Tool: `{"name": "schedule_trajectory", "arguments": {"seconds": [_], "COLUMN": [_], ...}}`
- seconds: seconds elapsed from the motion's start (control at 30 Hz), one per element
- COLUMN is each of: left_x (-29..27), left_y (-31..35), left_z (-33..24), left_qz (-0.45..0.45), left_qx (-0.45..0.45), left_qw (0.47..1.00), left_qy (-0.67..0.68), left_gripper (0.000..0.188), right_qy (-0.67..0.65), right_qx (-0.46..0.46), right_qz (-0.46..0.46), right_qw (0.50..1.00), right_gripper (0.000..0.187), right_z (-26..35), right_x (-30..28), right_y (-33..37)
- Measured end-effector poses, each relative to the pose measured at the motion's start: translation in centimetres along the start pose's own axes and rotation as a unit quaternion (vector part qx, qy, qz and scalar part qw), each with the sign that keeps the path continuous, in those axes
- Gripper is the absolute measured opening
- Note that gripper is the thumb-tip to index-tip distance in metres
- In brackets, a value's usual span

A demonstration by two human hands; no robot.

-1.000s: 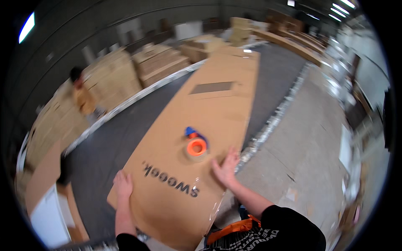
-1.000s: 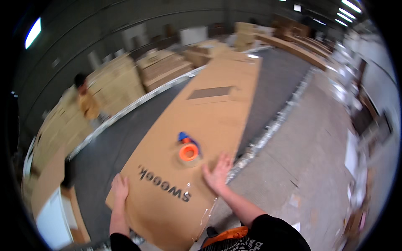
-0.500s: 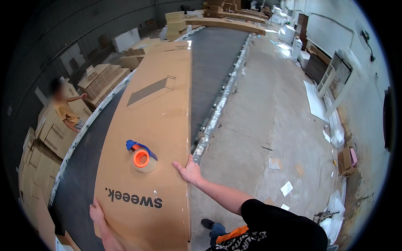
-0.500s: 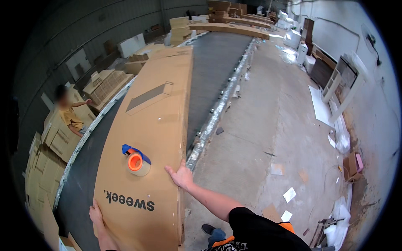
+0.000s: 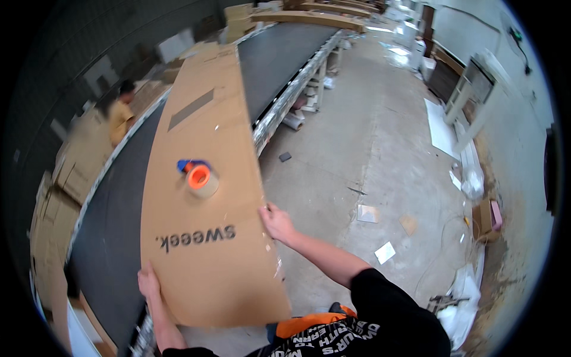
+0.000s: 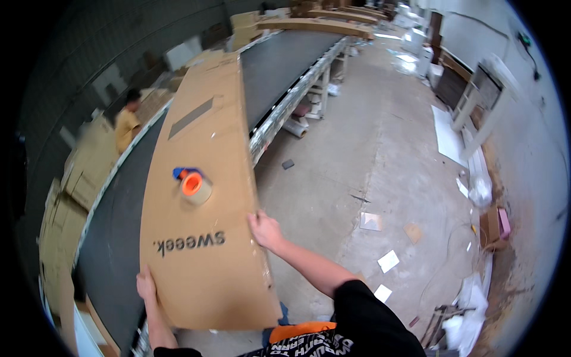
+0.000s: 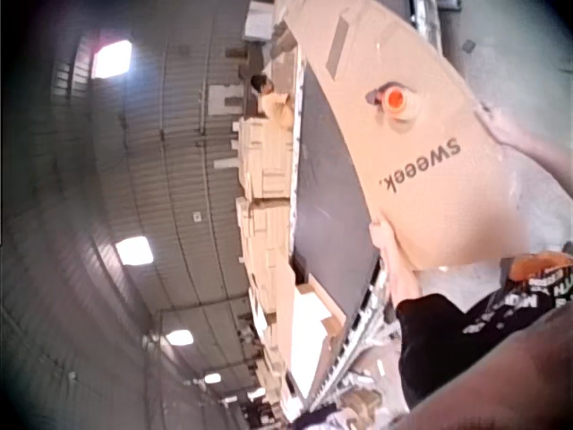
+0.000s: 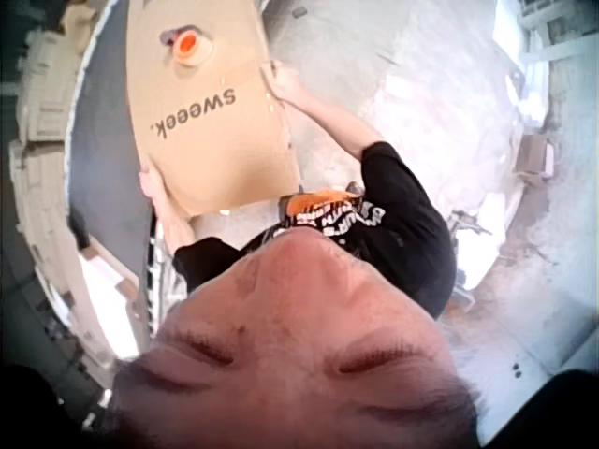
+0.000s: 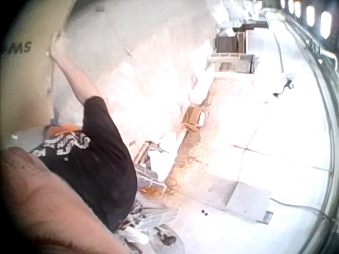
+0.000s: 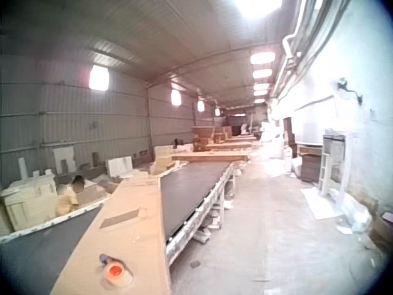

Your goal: The person places items into a large cardboard box on a conveyor belt, folds the flaps closed, and seals the seams using a handheld tape dispenser.

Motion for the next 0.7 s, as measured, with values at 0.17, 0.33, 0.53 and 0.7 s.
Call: {"name": "schedule_trajectory", "arguments": {"seconds": [0.17,0.33,0.53,0.7], "left_x": [5.7,9.3,11.8,12.8], "left_y": [15.8,29.6,31.0,31.8], "left_z": [-4.3,-11.6,-8.6,-8.4], "left_qz": [0.003,-0.009,-0.256,-0.244], "left_qx": [0.037,0.133,0.161,0.194], "left_qw": [0.997,0.984,0.894,0.845], "left_qy": [0.062,0.119,0.332,0.435], "left_gripper": [0.073,0.063,0.035,0.03], "right_qy": [0.094,0.227,-0.069,-0.243], "right_qx": [0.074,0.092,-0.107,-0.162], "right_qz": [0.032,-0.12,-0.396,-0.383], "right_qw": [0.992,0.962,0.909,0.876], "right_gripper": [0.06,0.06,0.054,0.064], "right_z": [-7.5,-11.1,-17.4,-23.1], "right_x": [-11.0,-22.5,-21.8,-20.4], "right_y": [14.3,19.1,19.3,18.3]}}
Point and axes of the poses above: each hand's wrist, its own y-axis away from the middle knuckle, its own x-axis out of the palm, z = x × y, the point moved 10 cm from there along -y, towards the middle knuckle, and after that the axes turned 11 degrees about z, right-handed, at the moved point
